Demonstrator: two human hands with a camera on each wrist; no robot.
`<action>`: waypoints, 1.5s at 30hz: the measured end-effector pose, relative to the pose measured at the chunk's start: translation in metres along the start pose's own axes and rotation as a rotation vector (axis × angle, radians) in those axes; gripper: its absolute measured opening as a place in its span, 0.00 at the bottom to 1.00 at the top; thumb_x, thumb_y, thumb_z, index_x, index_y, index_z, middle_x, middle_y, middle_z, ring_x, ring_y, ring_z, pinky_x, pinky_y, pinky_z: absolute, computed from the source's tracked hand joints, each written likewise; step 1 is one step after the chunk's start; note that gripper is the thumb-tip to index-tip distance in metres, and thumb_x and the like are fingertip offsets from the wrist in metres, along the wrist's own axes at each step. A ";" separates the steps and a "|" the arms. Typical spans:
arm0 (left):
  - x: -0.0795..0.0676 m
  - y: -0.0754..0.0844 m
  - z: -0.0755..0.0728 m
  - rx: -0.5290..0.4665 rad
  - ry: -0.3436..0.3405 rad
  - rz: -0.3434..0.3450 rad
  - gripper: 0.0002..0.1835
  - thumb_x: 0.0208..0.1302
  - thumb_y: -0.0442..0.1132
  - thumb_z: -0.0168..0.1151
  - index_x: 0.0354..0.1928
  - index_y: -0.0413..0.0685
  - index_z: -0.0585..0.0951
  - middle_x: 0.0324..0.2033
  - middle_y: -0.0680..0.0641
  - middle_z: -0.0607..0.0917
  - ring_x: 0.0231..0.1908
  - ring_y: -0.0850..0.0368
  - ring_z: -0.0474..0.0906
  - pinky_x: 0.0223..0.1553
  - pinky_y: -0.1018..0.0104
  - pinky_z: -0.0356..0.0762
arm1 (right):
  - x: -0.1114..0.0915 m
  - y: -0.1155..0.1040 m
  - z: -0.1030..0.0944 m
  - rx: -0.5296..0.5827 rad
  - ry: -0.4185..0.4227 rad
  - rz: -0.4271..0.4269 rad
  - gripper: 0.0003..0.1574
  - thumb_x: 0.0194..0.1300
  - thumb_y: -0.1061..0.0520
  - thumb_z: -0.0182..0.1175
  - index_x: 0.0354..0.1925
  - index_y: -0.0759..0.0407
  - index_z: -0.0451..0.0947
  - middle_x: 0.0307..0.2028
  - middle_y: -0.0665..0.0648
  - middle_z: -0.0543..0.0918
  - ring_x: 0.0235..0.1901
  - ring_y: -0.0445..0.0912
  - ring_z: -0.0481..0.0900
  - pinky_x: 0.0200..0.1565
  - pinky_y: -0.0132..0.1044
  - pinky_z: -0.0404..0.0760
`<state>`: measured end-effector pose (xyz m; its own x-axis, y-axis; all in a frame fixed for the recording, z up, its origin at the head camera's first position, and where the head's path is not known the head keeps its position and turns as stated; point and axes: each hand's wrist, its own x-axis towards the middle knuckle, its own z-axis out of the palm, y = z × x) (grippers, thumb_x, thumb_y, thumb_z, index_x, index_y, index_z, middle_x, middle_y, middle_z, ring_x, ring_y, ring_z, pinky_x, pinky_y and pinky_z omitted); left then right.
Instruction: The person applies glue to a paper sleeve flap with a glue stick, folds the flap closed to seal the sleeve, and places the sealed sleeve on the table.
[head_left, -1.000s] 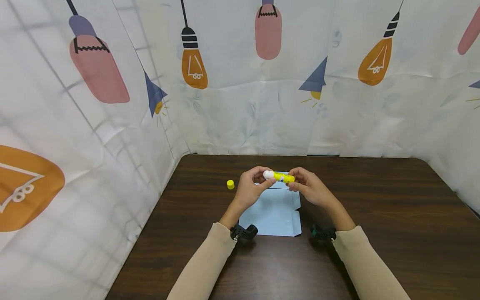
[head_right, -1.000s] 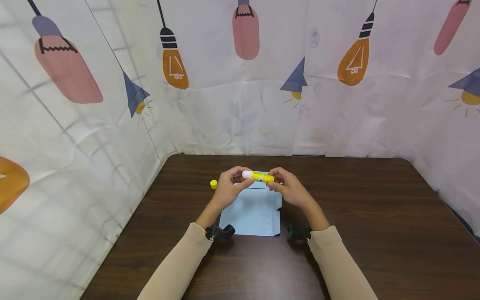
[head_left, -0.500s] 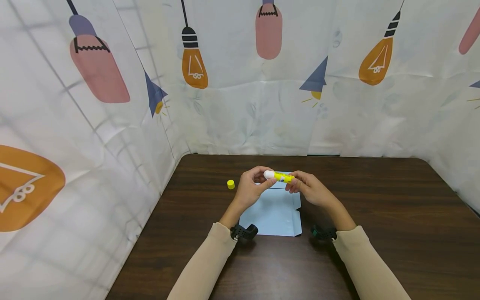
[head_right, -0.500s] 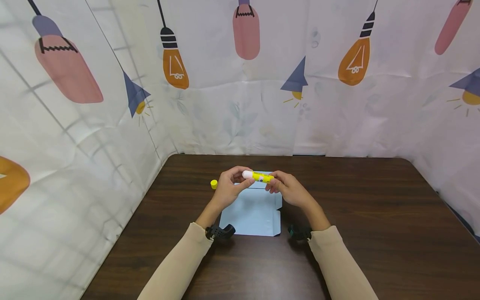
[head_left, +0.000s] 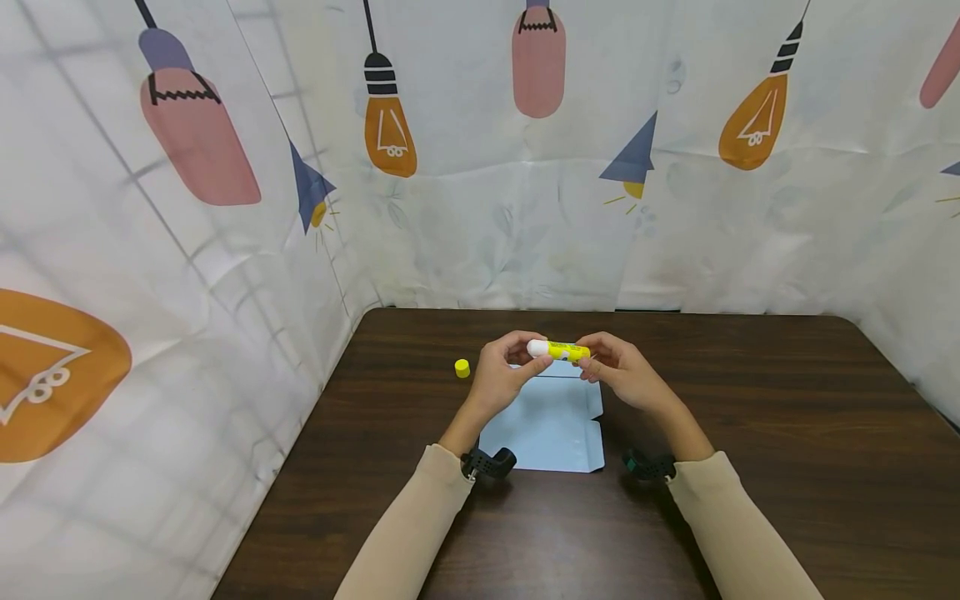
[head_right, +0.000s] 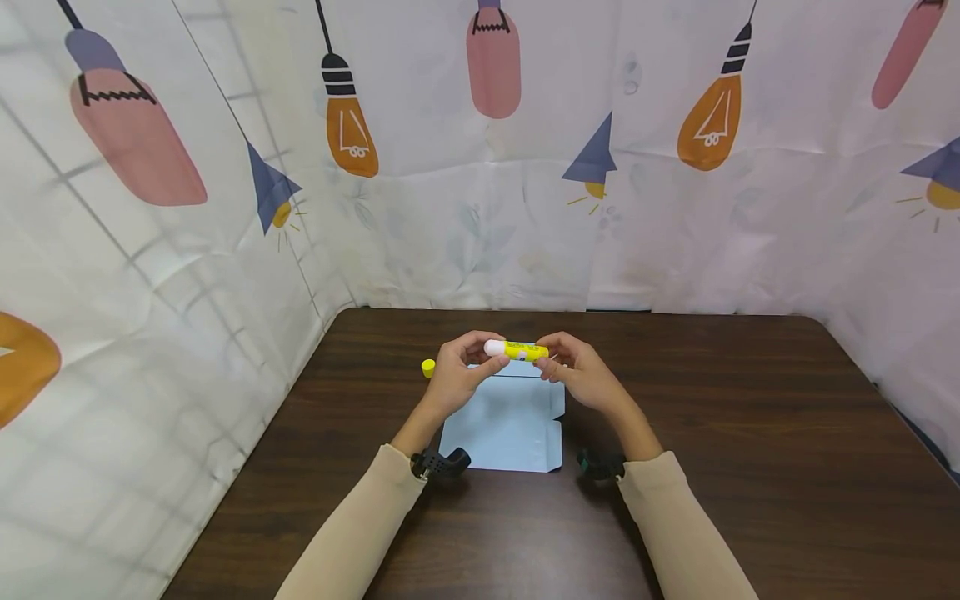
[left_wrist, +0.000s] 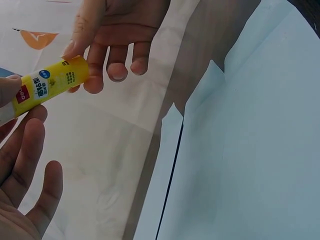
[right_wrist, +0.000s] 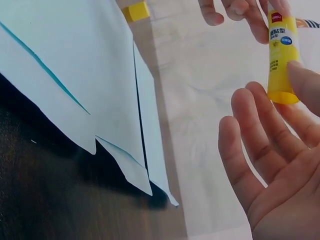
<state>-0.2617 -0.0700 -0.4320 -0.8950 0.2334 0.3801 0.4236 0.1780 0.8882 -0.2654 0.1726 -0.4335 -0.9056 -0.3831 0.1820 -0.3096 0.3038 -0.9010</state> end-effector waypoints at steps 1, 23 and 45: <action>0.000 0.000 0.000 -0.001 -0.001 -0.004 0.15 0.64 0.41 0.73 0.51 0.49 0.85 0.43 0.45 0.90 0.36 0.56 0.82 0.37 0.67 0.79 | 0.000 0.000 0.000 0.002 0.001 0.003 0.19 0.75 0.57 0.60 0.60 0.62 0.73 0.50 0.66 0.82 0.41 0.65 0.82 0.45 0.46 0.86; 0.001 -0.002 0.001 -0.020 -0.013 -0.007 0.14 0.64 0.41 0.73 0.50 0.48 0.86 0.43 0.44 0.91 0.37 0.54 0.83 0.43 0.53 0.81 | 0.001 0.003 0.001 -0.068 -0.075 -0.069 0.17 0.82 0.55 0.47 0.54 0.66 0.76 0.42 0.70 0.84 0.39 0.55 0.83 0.46 0.51 0.86; -0.006 0.030 0.001 -0.004 0.007 -0.046 0.15 0.65 0.34 0.71 0.53 0.40 0.84 0.45 0.38 0.90 0.37 0.48 0.82 0.40 0.65 0.78 | 0.001 0.002 0.000 0.020 0.009 -0.001 0.20 0.81 0.50 0.51 0.57 0.63 0.76 0.45 0.75 0.81 0.41 0.67 0.82 0.47 0.49 0.87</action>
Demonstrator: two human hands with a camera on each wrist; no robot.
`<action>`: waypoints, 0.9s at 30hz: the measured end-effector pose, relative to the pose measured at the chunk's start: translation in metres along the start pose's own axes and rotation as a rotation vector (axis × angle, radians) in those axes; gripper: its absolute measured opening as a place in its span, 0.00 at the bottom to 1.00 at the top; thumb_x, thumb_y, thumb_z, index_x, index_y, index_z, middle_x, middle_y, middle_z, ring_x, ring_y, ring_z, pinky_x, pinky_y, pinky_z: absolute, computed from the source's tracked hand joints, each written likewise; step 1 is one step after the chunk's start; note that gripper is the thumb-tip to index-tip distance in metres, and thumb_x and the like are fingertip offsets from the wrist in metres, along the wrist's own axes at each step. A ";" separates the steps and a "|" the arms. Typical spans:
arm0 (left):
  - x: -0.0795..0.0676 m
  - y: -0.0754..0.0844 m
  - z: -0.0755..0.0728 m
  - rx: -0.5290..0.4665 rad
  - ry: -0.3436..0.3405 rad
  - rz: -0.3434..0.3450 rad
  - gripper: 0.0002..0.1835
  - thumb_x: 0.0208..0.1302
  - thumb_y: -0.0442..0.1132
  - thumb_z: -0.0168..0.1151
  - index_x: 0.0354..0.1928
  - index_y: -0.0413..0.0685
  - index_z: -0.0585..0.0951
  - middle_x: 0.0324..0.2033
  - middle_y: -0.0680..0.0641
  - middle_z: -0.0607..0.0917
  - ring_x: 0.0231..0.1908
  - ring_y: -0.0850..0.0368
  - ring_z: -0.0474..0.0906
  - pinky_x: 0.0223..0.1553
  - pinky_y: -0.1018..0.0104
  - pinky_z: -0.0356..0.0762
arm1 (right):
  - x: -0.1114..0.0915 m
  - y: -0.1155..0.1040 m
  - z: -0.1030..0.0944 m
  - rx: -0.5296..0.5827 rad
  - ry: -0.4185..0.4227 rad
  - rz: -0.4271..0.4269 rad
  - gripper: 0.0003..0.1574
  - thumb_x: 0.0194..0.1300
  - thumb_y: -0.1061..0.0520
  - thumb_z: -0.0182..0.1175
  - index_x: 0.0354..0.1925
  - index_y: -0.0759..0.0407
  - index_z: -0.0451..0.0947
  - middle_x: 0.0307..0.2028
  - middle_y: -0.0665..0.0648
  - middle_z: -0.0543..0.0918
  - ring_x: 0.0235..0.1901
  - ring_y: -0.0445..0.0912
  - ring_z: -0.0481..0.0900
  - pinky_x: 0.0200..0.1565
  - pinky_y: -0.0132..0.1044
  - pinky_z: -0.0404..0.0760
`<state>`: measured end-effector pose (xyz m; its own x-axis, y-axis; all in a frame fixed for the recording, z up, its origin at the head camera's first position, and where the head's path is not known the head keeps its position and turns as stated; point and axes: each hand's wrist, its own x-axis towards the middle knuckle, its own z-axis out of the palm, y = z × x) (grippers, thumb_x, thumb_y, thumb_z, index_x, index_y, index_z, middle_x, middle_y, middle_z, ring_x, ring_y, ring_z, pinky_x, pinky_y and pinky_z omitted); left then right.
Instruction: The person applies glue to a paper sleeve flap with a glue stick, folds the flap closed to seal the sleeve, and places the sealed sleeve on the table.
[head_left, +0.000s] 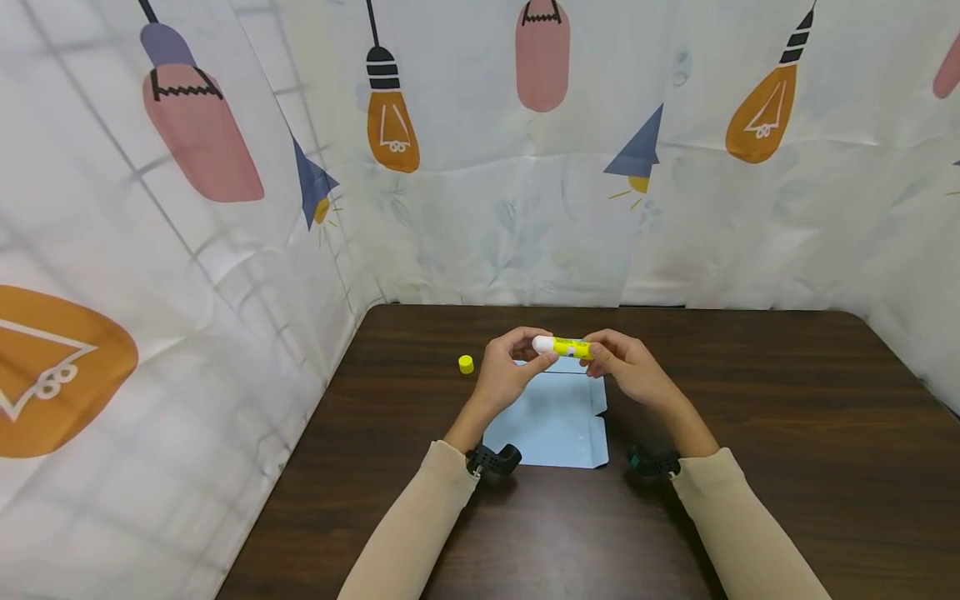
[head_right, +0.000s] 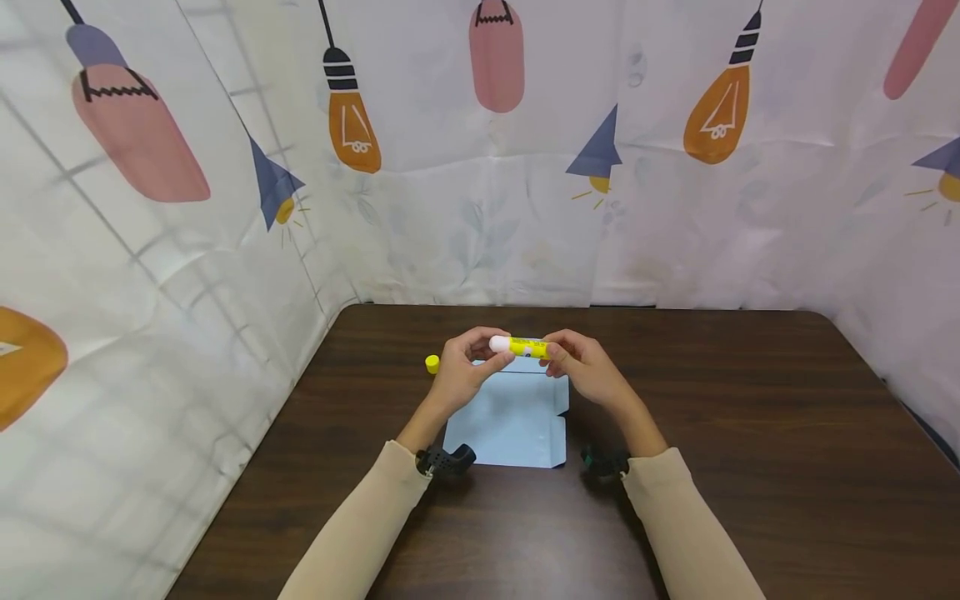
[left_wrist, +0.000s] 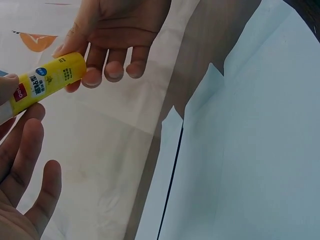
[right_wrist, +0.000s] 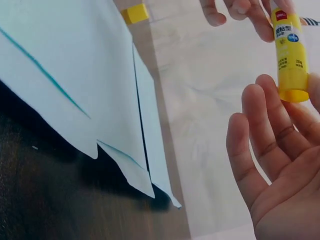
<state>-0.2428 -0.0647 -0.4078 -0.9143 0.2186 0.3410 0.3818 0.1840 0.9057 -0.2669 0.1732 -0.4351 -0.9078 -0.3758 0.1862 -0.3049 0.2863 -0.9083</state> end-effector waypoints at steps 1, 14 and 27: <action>0.000 0.001 0.000 0.001 0.000 0.003 0.15 0.65 0.34 0.71 0.53 0.40 0.84 0.45 0.38 0.90 0.37 0.48 0.82 0.41 0.63 0.78 | -0.001 -0.001 -0.001 0.011 0.009 0.001 0.20 0.80 0.50 0.53 0.57 0.62 0.76 0.45 0.74 0.81 0.41 0.67 0.81 0.47 0.49 0.87; 0.005 -0.016 0.003 0.001 -0.020 0.015 0.16 0.65 0.35 0.71 0.54 0.39 0.83 0.44 0.38 0.90 0.37 0.48 0.82 0.39 0.64 0.77 | -0.004 -0.004 -0.006 0.075 -0.001 -0.010 0.19 0.74 0.54 0.62 0.58 0.61 0.77 0.47 0.69 0.83 0.41 0.64 0.84 0.45 0.45 0.87; 0.008 -0.032 0.002 0.054 -0.068 0.034 0.15 0.64 0.45 0.73 0.51 0.50 0.85 0.42 0.47 0.91 0.36 0.57 0.83 0.37 0.67 0.80 | -0.004 -0.007 -0.011 0.123 0.051 -0.054 0.17 0.74 0.57 0.61 0.55 0.66 0.79 0.39 0.59 0.86 0.34 0.51 0.86 0.42 0.41 0.88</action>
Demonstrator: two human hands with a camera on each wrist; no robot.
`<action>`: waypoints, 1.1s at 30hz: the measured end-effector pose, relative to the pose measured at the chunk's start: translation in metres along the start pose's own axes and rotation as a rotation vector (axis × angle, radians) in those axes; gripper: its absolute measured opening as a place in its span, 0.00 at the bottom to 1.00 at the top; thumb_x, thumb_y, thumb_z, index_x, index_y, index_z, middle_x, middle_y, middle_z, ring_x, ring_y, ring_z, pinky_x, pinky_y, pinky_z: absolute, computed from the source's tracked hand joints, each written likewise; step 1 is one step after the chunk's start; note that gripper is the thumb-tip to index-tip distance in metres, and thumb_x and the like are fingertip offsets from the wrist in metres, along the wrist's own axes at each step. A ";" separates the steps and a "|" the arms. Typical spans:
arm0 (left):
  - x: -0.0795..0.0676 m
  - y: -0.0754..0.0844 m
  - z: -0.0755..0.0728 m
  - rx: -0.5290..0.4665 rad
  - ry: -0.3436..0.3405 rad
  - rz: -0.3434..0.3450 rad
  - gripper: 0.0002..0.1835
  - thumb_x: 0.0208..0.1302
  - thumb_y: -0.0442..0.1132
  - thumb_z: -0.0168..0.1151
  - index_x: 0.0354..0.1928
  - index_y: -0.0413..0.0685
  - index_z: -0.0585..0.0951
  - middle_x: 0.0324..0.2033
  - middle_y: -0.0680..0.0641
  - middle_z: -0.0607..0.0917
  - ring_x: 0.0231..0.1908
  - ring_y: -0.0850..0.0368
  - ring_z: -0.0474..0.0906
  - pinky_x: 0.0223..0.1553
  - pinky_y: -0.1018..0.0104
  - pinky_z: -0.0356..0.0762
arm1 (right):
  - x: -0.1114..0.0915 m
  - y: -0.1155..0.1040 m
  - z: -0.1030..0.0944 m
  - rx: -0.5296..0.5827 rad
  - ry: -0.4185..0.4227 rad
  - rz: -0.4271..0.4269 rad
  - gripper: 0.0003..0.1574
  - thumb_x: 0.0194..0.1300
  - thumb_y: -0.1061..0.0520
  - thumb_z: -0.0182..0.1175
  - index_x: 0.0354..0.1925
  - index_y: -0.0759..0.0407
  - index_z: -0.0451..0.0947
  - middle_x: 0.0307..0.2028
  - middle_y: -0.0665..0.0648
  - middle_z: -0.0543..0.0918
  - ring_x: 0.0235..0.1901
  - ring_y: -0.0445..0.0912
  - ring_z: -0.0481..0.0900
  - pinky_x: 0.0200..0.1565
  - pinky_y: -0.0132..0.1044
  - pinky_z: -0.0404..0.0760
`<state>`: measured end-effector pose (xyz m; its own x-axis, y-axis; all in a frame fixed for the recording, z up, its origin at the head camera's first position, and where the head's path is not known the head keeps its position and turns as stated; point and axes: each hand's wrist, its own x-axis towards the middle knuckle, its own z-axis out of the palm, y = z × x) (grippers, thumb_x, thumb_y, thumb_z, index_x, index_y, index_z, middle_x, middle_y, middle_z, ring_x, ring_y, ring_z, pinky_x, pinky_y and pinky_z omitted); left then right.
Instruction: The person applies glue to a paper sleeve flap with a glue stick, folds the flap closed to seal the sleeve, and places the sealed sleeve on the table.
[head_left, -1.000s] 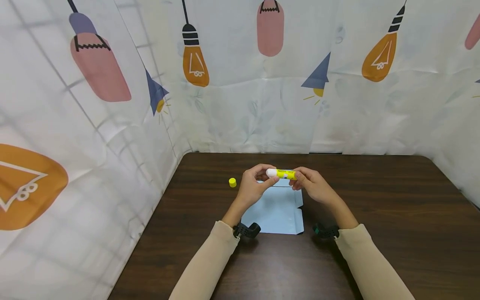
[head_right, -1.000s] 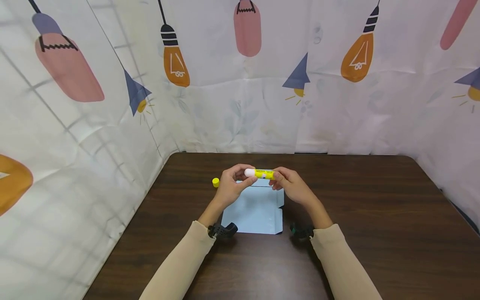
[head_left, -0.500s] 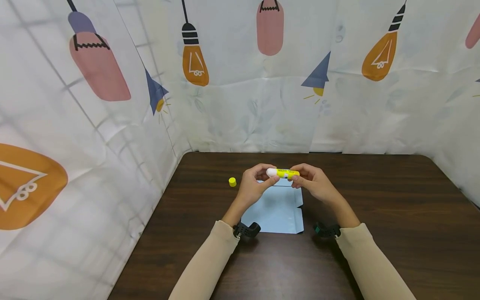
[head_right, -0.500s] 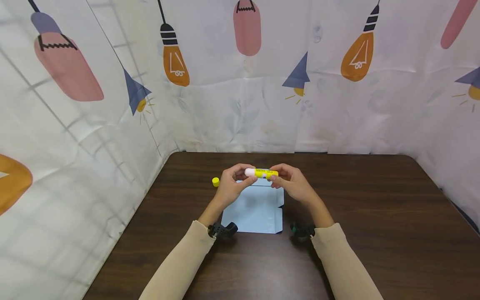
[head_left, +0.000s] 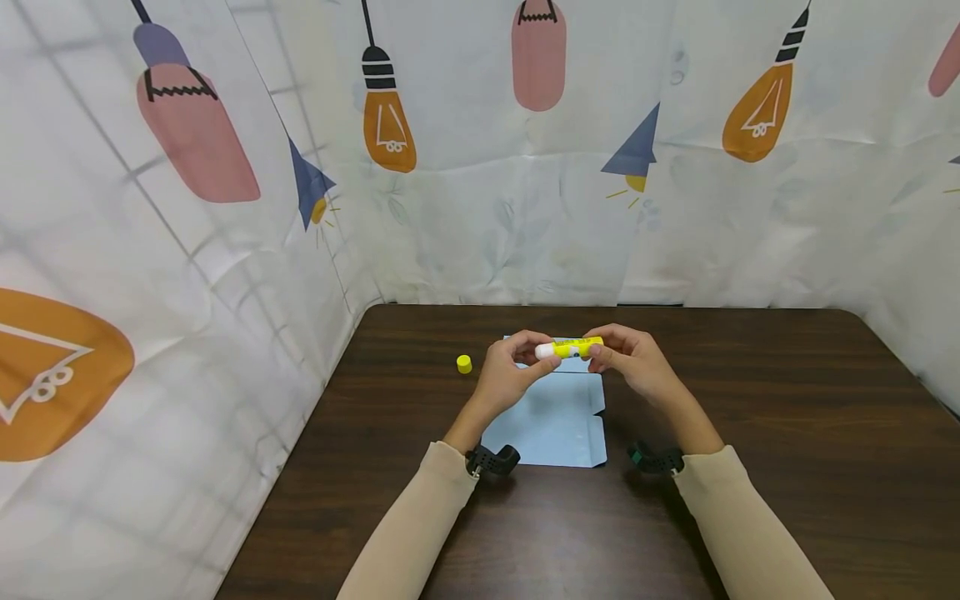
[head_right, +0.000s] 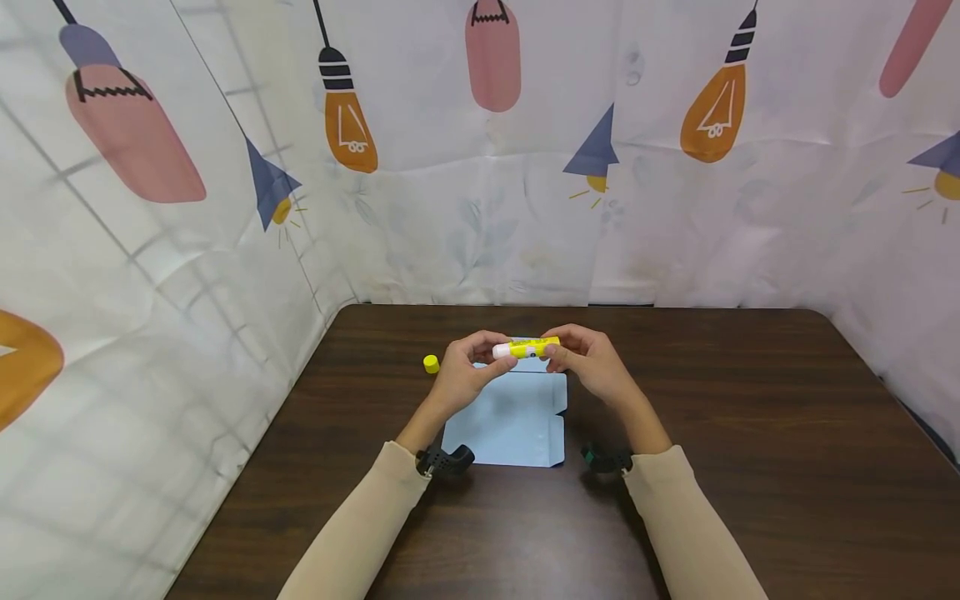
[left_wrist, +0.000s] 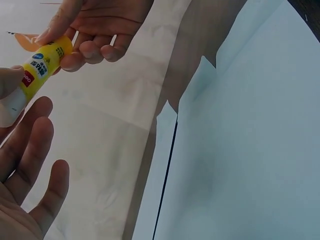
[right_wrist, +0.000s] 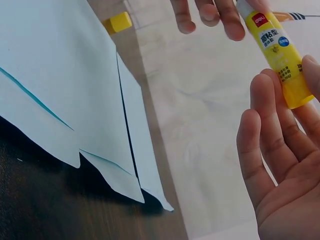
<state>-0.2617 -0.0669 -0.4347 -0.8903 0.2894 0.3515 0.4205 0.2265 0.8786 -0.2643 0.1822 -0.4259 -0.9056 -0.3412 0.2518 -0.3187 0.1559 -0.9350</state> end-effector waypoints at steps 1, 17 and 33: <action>0.000 -0.001 0.000 0.016 -0.003 0.000 0.15 0.64 0.45 0.73 0.51 0.50 0.85 0.42 0.48 0.91 0.36 0.57 0.82 0.37 0.67 0.80 | 0.000 0.000 0.000 0.004 0.001 -0.004 0.17 0.74 0.58 0.61 0.55 0.67 0.79 0.38 0.57 0.86 0.34 0.51 0.86 0.42 0.41 0.88; 0.000 -0.003 -0.003 0.136 -0.070 0.008 0.15 0.66 0.49 0.70 0.51 0.53 0.85 0.42 0.52 0.90 0.34 0.60 0.82 0.36 0.66 0.81 | -0.001 0.004 -0.012 0.020 0.024 -0.014 0.17 0.75 0.58 0.60 0.55 0.69 0.78 0.40 0.48 0.86 0.34 0.46 0.86 0.42 0.38 0.87; 0.001 0.013 -0.041 0.212 -0.052 -0.026 0.10 0.70 0.50 0.67 0.49 0.58 0.85 0.41 0.57 0.87 0.35 0.58 0.81 0.38 0.61 0.81 | -0.004 0.007 -0.031 0.056 0.029 0.021 0.17 0.78 0.55 0.56 0.53 0.69 0.76 0.37 0.53 0.89 0.36 0.48 0.89 0.43 0.38 0.87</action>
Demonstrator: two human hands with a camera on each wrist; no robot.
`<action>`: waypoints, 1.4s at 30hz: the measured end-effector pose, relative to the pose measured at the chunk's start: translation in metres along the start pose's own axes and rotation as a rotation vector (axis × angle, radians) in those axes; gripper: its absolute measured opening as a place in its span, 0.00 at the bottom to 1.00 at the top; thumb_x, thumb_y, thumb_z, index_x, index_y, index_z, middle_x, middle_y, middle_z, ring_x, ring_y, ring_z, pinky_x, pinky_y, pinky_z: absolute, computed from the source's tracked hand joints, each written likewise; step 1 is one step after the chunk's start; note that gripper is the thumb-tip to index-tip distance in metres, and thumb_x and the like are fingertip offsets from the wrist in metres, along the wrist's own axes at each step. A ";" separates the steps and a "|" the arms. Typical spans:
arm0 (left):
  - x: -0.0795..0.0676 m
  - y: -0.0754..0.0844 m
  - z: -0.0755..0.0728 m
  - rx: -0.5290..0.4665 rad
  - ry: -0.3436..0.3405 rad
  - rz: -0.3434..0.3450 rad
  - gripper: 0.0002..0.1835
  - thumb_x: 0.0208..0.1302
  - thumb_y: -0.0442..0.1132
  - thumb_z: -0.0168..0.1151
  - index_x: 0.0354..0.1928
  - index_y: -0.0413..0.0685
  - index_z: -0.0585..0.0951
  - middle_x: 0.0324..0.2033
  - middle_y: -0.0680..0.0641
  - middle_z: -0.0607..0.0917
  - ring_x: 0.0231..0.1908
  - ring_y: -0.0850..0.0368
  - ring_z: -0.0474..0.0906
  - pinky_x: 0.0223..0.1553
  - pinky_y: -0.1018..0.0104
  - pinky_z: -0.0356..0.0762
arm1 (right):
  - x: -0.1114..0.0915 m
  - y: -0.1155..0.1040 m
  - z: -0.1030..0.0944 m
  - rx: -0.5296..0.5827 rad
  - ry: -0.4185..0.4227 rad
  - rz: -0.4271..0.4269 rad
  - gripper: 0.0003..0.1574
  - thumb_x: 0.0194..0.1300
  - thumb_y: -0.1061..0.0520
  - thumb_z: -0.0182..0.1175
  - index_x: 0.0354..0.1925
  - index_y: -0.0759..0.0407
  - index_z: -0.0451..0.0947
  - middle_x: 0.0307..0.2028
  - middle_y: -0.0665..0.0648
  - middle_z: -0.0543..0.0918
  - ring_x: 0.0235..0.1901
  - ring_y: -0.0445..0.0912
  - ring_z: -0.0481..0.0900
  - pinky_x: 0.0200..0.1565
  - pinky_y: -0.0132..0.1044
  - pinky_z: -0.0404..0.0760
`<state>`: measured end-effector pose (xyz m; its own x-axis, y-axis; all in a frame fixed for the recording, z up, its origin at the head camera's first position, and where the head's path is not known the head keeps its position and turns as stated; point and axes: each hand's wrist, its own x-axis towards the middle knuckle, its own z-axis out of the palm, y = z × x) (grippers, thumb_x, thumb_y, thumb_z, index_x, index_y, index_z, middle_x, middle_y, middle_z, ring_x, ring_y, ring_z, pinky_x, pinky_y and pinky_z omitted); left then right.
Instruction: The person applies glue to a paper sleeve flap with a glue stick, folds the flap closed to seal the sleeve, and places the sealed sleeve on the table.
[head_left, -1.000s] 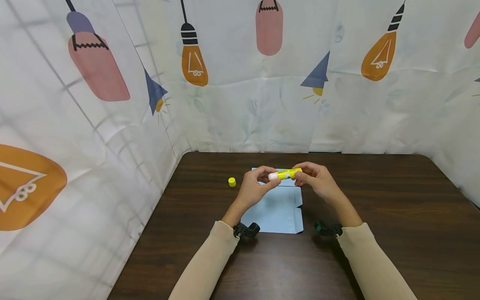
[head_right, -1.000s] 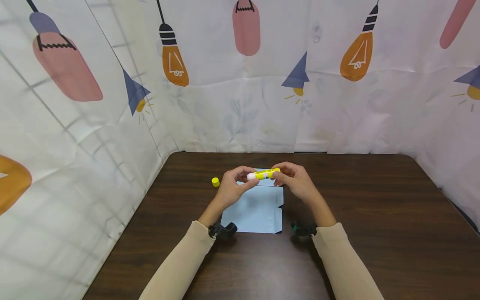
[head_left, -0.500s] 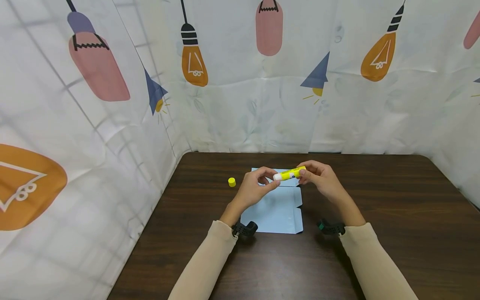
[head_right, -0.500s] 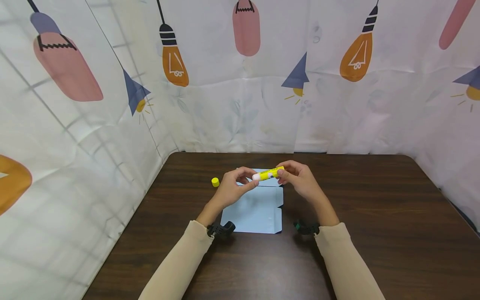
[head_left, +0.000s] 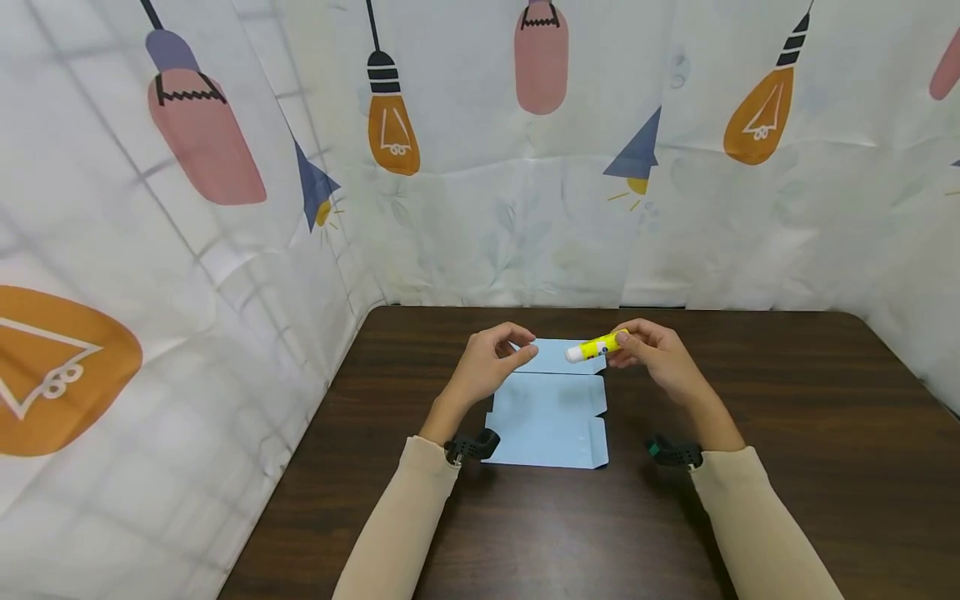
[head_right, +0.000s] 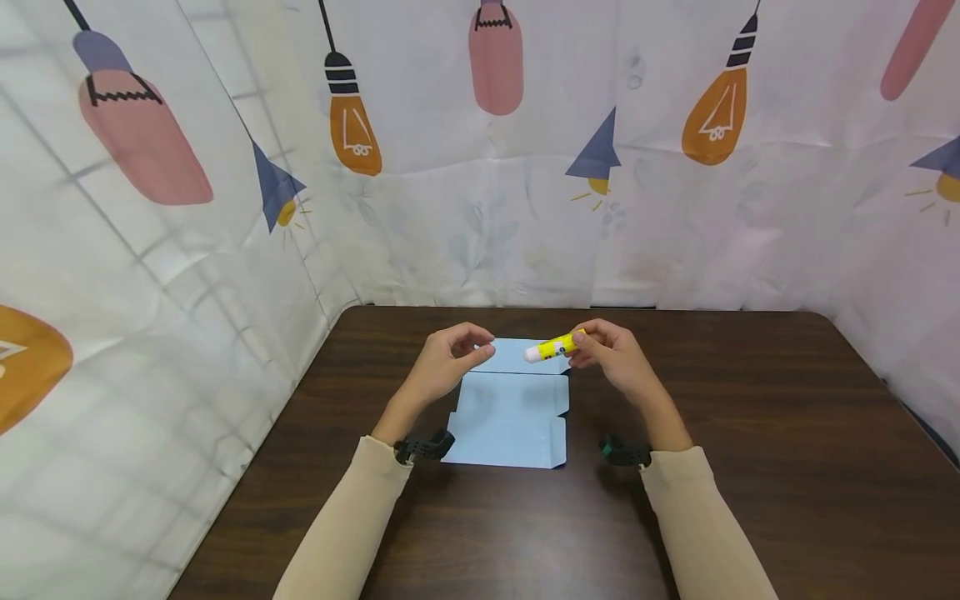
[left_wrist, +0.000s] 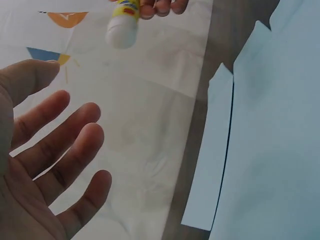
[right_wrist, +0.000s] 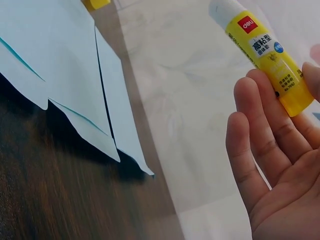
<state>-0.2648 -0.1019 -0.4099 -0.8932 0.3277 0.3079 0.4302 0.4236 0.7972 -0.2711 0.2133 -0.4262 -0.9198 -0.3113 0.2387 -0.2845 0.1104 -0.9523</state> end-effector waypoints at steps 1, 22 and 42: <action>0.000 0.001 -0.001 0.003 -0.006 -0.002 0.10 0.70 0.49 0.67 0.48 0.57 0.86 0.40 0.57 0.87 0.35 0.57 0.81 0.38 0.61 0.80 | 0.000 0.001 -0.001 0.004 -0.004 0.003 0.17 0.78 0.55 0.56 0.53 0.69 0.76 0.37 0.52 0.89 0.36 0.49 0.89 0.43 0.38 0.87; -0.010 -0.001 0.005 0.179 -0.179 0.025 0.05 0.71 0.47 0.65 0.41 0.59 0.88 0.36 0.59 0.88 0.36 0.62 0.80 0.35 0.67 0.78 | -0.006 0.007 0.008 -0.031 -0.011 0.124 0.23 0.79 0.51 0.56 0.53 0.72 0.76 0.35 0.48 0.87 0.33 0.46 0.87 0.42 0.36 0.87; -0.038 -0.016 0.037 0.333 -0.462 -0.011 0.07 0.64 0.49 0.72 0.40 0.61 0.85 0.18 0.57 0.73 0.19 0.65 0.67 0.23 0.73 0.65 | -0.052 0.021 0.031 -0.189 -0.033 0.108 0.19 0.79 0.52 0.54 0.51 0.68 0.75 0.39 0.72 0.82 0.32 0.47 0.84 0.38 0.38 0.86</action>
<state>-0.2323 -0.0897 -0.4534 -0.7802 0.6252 -0.0188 0.5058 0.6483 0.5690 -0.2208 0.2022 -0.4650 -0.9392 -0.3185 0.1280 -0.2333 0.3188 -0.9186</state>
